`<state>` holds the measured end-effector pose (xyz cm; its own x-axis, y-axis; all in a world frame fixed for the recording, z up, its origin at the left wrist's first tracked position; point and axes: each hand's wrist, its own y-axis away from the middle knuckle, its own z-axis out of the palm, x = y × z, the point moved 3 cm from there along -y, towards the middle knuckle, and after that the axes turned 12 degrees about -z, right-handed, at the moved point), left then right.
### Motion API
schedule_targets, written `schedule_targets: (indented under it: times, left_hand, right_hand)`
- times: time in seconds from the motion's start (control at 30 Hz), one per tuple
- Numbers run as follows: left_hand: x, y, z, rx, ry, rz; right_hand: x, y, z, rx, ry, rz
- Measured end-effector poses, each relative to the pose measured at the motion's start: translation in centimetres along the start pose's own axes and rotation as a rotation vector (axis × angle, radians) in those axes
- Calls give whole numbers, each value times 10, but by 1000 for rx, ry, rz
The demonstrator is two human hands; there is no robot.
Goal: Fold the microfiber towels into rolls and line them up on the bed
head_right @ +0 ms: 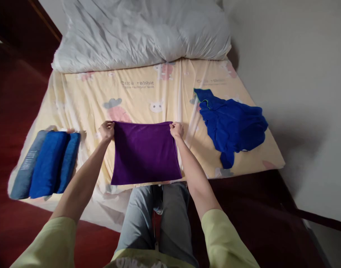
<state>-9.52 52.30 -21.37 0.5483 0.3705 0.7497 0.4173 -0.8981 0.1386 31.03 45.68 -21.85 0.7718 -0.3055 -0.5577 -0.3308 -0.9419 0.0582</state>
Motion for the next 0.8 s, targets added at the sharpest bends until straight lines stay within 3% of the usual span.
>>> schedule_targets:
  times: [0.1,0.17,0.27,0.33,0.4,0.5,0.57,0.63,0.7,0.8]
  left_hand:
    - [5,23,0,54,-41,116]
    - [9,51,3,57,-116,299]
    - [7,94,16,-128,-251,551]
    - [0,111,22,-209,-305,564]
    - [-8,121,19,-188,-324,488]
    - [-18,148,2,-158,-323,459]
    - [-29,183,-14,-214,-332,561]
    - [-50,226,-30,-300,-366,665]
    - [-80,266,-48,-337,-403,678]
    - [-126,305,-74,-302,-394,614]
  right_hand:
    - [-7,14,2,44,65,-48]
    - [-18,32,6,99,102,-217]
    - [-32,58,22,3,132,-535]
    - [-34,67,29,-95,163,-591]
    - [-34,72,28,-116,193,-536]
    - [-37,95,12,-60,182,-569]
    - [-36,130,0,-62,146,-716]
    - [-22,175,-7,-146,114,-838]
    - [3,218,-13,-176,113,-782]
    - [44,268,-23,-85,121,-628]
